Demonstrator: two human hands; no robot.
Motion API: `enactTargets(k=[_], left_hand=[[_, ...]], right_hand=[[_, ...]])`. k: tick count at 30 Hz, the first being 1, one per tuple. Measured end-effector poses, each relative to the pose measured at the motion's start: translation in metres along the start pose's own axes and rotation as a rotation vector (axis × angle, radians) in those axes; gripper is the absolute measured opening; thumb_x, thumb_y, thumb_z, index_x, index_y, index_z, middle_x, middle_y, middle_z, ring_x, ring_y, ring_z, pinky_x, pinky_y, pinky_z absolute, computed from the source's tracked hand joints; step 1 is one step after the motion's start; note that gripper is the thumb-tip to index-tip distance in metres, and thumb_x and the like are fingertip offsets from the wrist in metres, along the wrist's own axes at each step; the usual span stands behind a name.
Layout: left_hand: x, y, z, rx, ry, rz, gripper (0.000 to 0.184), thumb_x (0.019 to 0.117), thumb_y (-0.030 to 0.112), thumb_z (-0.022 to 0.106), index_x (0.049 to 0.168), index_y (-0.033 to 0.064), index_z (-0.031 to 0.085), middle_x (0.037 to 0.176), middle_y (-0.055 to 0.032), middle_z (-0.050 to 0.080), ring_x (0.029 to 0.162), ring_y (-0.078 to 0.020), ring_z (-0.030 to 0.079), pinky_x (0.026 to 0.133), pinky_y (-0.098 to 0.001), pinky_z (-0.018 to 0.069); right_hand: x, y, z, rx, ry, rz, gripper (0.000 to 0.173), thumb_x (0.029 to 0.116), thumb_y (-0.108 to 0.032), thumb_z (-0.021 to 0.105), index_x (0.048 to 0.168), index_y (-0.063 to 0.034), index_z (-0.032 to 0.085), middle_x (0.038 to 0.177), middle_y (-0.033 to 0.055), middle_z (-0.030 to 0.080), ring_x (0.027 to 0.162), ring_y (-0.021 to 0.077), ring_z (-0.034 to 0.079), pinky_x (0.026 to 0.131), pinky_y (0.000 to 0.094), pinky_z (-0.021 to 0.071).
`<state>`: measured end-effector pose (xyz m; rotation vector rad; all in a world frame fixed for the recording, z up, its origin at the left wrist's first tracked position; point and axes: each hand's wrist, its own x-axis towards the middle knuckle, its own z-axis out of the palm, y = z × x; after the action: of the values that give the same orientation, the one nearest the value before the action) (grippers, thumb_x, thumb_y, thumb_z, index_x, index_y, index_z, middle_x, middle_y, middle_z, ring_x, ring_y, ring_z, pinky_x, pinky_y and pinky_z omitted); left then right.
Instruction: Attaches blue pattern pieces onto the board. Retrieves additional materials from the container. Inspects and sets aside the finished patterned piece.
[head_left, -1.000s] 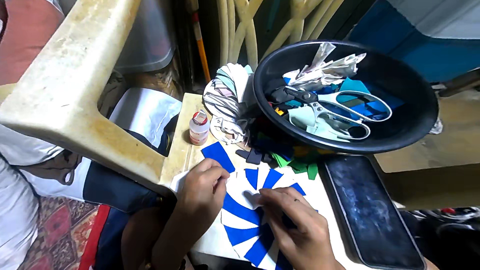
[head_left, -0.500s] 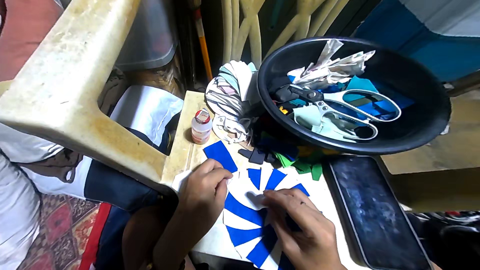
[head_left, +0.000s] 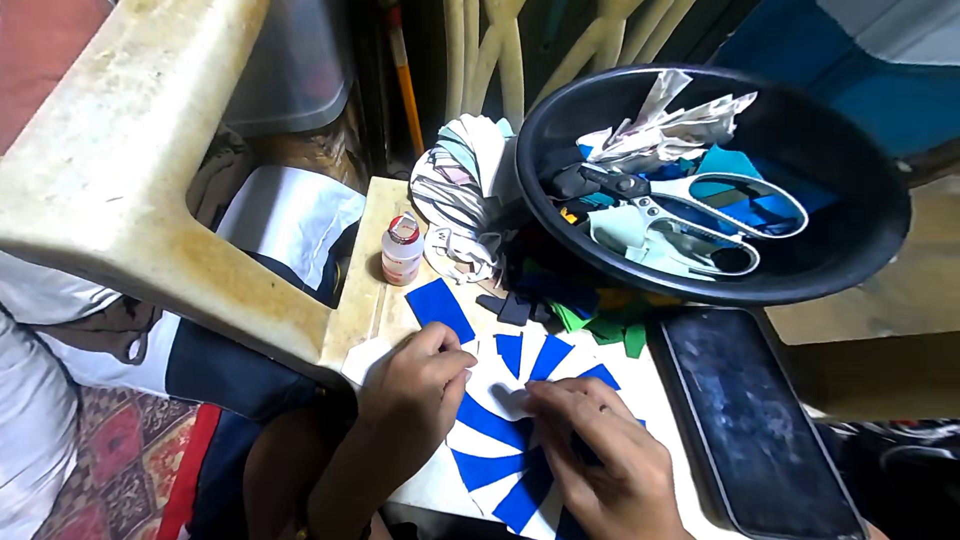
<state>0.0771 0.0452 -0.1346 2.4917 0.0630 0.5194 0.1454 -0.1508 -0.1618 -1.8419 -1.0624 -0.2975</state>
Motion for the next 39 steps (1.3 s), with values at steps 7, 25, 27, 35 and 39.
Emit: enactTargets(k=[7, 25, 27, 35, 39], left_hand=[[-0.0002, 0.0010, 0.0016, 0.067, 0.027, -0.007, 0.013, 0.0902, 0.013, 0.068, 0.093, 0.0080, 0.079, 0.090, -0.0068, 0.068, 0.072, -0.0135, 0.064, 0.062, -0.0235, 0.0541], [0.0024, 0.0013, -0.0016, -0.061, 0.230, -0.038, 0.015, 0.0904, 0.007, 0.063, 0.090, 0.0055, 0.078, 0.087, -0.0051, 0.069, 0.069, 0.0008, 0.055, 0.062, -0.0098, 0.0445], [0.0020, 0.0003, -0.0014, -0.074, 0.230, -0.039, 0.015, 0.0902, 0.007, 0.063, 0.090, 0.0053, 0.078, 0.088, -0.0050, 0.069, 0.069, 0.0011, 0.055, 0.062, -0.0096, 0.0438], [-0.0015, -0.0042, -0.0004, -0.035, 0.160, -0.048, 0.016, 0.0907, 0.010, 0.063, 0.090, 0.0087, 0.079, 0.090, -0.0042, 0.071, 0.074, -0.0052, 0.062, 0.067, -0.0168, 0.0503], [-0.0022, -0.0031, 0.0005, -0.043, 0.110, -0.022, 0.015, 0.0918, 0.011, 0.064, 0.092, 0.0086, 0.079, 0.092, -0.0041, 0.071, 0.078, -0.0083, 0.065, 0.071, -0.0203, 0.0536]], right_hand=[[0.0000, 0.0001, -0.0015, -0.025, -0.004, -0.007, 0.019, 0.0946, -0.007, 0.058, 0.109, -0.0068, 0.070, 0.089, 0.0035, 0.069, 0.089, 0.0116, 0.059, 0.084, 0.0202, 0.0449], [-0.0038, -0.0013, -0.0014, -0.034, 0.006, -0.010, 0.017, 0.0953, -0.009, 0.059, 0.109, -0.0067, 0.070, 0.089, 0.0040, 0.070, 0.089, 0.0125, 0.060, 0.084, 0.0219, 0.0453], [-0.0038, -0.0014, -0.0016, -0.034, 0.006, -0.010, 0.017, 0.0952, -0.009, 0.060, 0.109, -0.0065, 0.070, 0.088, 0.0041, 0.070, 0.089, 0.0124, 0.060, 0.084, 0.0215, 0.0451], [-0.0053, -0.0022, -0.0020, -0.060, 0.006, -0.011, 0.018, 0.0954, -0.009, 0.060, 0.110, -0.0073, 0.070, 0.089, 0.0039, 0.071, 0.089, 0.0128, 0.060, 0.083, 0.0218, 0.0448], [-0.0054, -0.0026, -0.0024, -0.061, 0.002, -0.012, 0.018, 0.0951, -0.009, 0.060, 0.110, -0.0073, 0.070, 0.089, 0.0037, 0.070, 0.090, 0.0128, 0.059, 0.083, 0.0221, 0.0442]])
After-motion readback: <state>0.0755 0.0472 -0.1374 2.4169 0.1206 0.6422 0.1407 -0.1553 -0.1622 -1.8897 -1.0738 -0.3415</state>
